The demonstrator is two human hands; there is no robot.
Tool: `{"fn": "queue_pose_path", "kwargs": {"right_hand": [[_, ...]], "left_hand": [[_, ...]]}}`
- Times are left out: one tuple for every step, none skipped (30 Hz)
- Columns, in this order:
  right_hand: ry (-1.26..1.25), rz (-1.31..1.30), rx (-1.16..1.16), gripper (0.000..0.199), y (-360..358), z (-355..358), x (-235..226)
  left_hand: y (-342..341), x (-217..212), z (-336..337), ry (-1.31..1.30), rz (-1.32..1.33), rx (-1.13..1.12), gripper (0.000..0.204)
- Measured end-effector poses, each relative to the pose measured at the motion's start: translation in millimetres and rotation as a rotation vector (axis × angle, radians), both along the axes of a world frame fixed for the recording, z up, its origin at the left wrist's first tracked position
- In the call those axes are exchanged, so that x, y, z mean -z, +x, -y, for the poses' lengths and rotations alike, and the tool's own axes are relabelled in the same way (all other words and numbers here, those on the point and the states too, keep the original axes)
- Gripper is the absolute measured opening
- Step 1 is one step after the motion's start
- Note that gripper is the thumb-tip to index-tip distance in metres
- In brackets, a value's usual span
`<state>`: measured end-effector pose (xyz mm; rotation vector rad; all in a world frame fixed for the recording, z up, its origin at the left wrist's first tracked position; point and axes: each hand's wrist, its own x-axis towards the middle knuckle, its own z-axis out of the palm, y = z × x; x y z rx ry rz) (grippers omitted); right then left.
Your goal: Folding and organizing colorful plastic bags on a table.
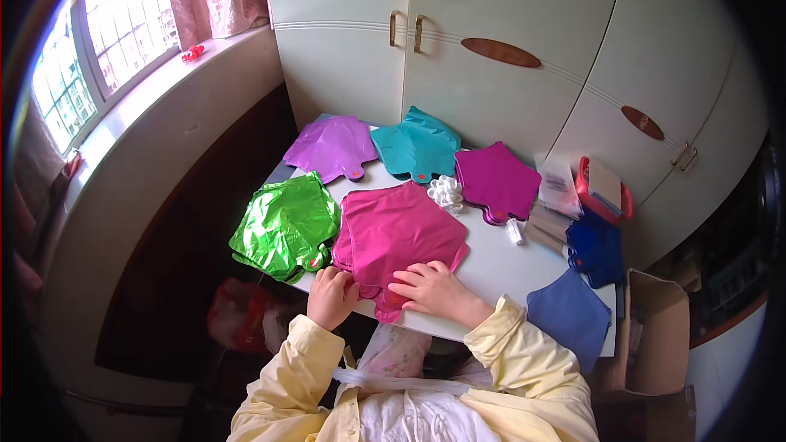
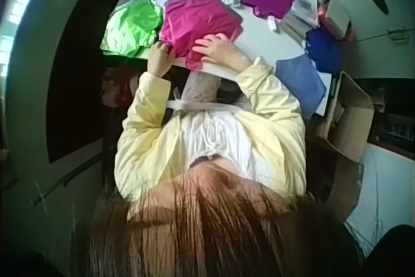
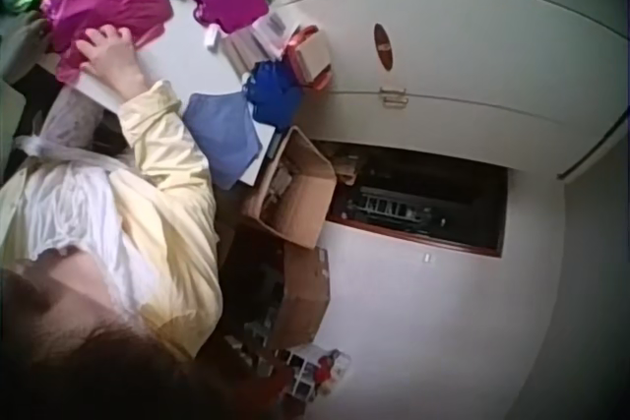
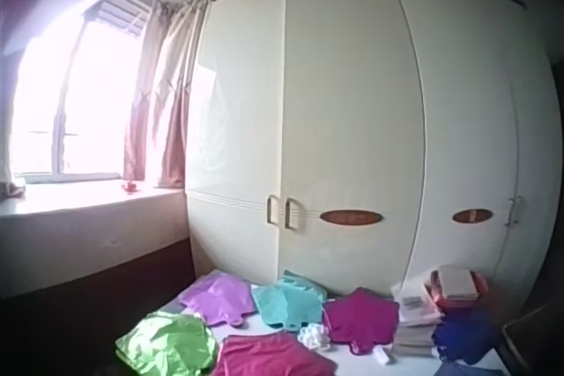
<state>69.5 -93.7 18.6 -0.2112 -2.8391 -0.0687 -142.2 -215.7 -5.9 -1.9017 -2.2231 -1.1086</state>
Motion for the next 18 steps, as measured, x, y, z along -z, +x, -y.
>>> {"fn": "queue_pose_path", "kwargs": {"right_hand": [[-0.017,-0.002,-0.013,0.043,-4,1,-1],[-0.027,0.024,-0.003,0.044,-8,2,-3],[-0.048,0.004,-0.018,0.043,-10,1,-2],[-0.069,-0.015,-0.033,0.043,-12,-2,1],[-0.091,-0.035,-0.048,0.043,-13,-4,2],[-0.072,-0.027,-0.055,0.043,-12,-4,-1],[-0.054,-0.018,-0.061,0.043,-8,-3,-7],[-0.035,-0.01,-0.068,0.044,-7,-3,-11],[-0.004,0.007,-0.062,0.044,-7,-3,-14],[0.026,0.025,-0.057,0.045,-6,-3,-16],[0.057,0.042,-0.051,0.046,-6,-3,-16],[0.054,0.052,-0.065,0.046,-7,-3,-16],[0.051,0.061,-0.079,0.047,-10,-4,-15],[0.049,0.07,-0.093,0.047,-12,-4,-14],[0.061,0.044,-0.105,0.047,-14,-8,-7],[0.074,0.018,-0.117,0.047,-15,-13,1],[0.087,-0.008,-0.13,0.046,-16,-17,6],[0.084,-0.026,-0.147,0.047,-17,-18,5]], "left_hand": [[1,1,-1,0.002,0.003,-0.016,0.015],[0,4,-2,0.008,0.018,-0.017,0.015],[0,6,-1,0.011,0.033,-0.017,0.015],[-1,7,-1,0.014,0.047,-0.017,0.014],[0,8,-1,0.013,0.056,-0.027,0.014],[-1,8,0,0.013,0.065,-0.04,0.014],[-2,8,0,0.013,0.074,-0.052,0.014],[-2,7,-1,-0.003,0.065,-0.069,0.014],[-2,6,-3,-0.018,0.059,-0.084,0.013],[-1,5,-5,-0.034,0.053,-0.098,0.013],[0,5,-6,-0.027,0.059,-0.103,0.013],[1,6,-9,-0.019,0.062,-0.107,0.014],[1,7,-11,-0.011,0.065,-0.111,0.014],[0,9,-12,0.002,0.065,-0.114,0.015],[-1,12,-13,0.014,0.066,-0.112,0.015],[-1,14,-14,0.026,0.067,-0.11,0.015],[-1,15,-15,0.024,0.067,-0.11,0.016],[-2,16,-15,0.02,0.068,-0.115,0.016]]}}
